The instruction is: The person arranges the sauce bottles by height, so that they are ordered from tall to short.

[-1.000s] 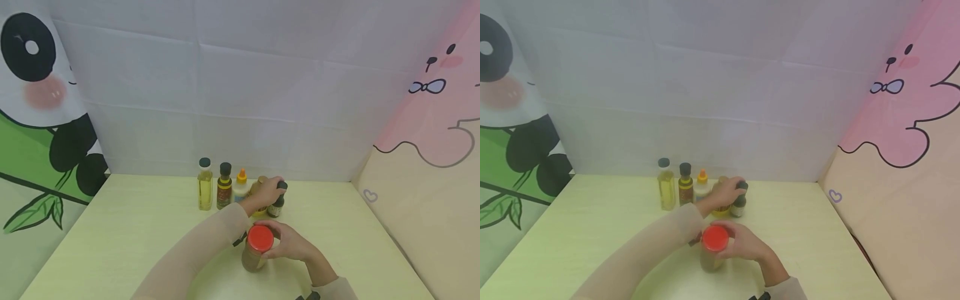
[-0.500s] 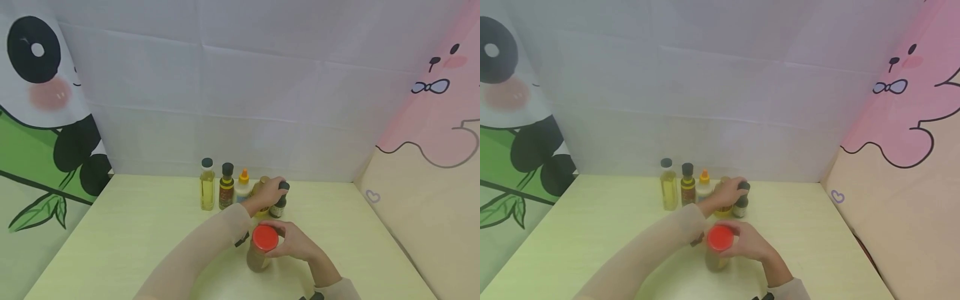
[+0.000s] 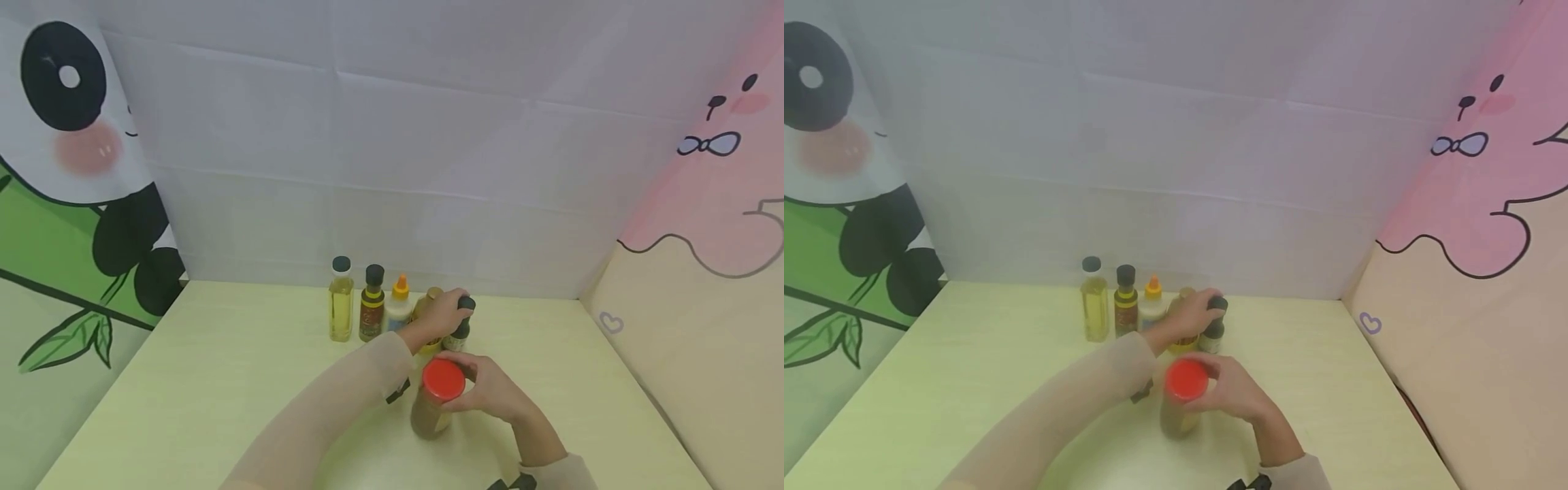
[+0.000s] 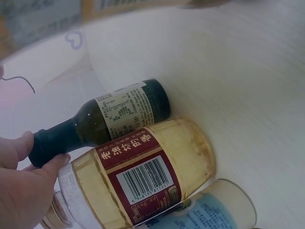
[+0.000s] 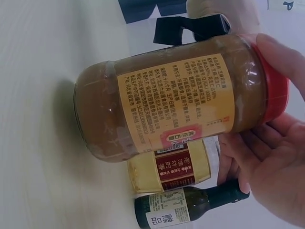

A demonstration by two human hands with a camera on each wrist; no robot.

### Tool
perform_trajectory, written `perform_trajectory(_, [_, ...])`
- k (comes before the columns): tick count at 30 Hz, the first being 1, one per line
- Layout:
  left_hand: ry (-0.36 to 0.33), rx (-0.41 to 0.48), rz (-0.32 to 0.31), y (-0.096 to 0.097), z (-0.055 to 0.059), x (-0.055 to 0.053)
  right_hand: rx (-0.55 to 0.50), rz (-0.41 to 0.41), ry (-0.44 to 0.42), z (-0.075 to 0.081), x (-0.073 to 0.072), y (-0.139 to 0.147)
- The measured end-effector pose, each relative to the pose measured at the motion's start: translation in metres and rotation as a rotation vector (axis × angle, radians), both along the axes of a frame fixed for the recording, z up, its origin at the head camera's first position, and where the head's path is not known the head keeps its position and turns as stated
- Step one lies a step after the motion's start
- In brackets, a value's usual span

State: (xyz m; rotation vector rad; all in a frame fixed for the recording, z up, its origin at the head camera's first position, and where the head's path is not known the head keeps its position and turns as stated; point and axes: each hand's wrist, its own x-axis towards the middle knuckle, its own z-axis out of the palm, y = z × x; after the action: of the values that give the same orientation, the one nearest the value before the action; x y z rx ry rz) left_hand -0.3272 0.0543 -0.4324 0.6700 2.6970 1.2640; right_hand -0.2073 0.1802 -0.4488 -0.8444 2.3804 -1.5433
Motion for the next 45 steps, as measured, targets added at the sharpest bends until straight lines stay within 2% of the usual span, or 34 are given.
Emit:
perform_trajectory(5, [-0.008,-0.004,0.012,0.001,0.000,0.001,-0.011,-0.015,0.003,0.002,-0.003,0.006])
perform_trajectory(13, [0.022,-0.002,0.005,0.003,-0.003,-0.002,-0.018,-0.044,0.010,0.007,-0.005,0.014])
perform_trajectory(26, [-0.008,-0.005,0.020,0.001,-0.003,-0.001,-0.007,-0.121,-0.006,0.010,-0.010,0.029])
perform_trajectory(36, [-0.042,-0.011,0.031,0.003,0.001,0.003,-0.012,-0.268,-0.051,0.012,-0.017,0.041])
perform_trajectory(45, [-0.024,-0.013,0.013,0.002,0.002,0.002,0.000,-0.355,-0.069,0.017,-0.026,0.051])
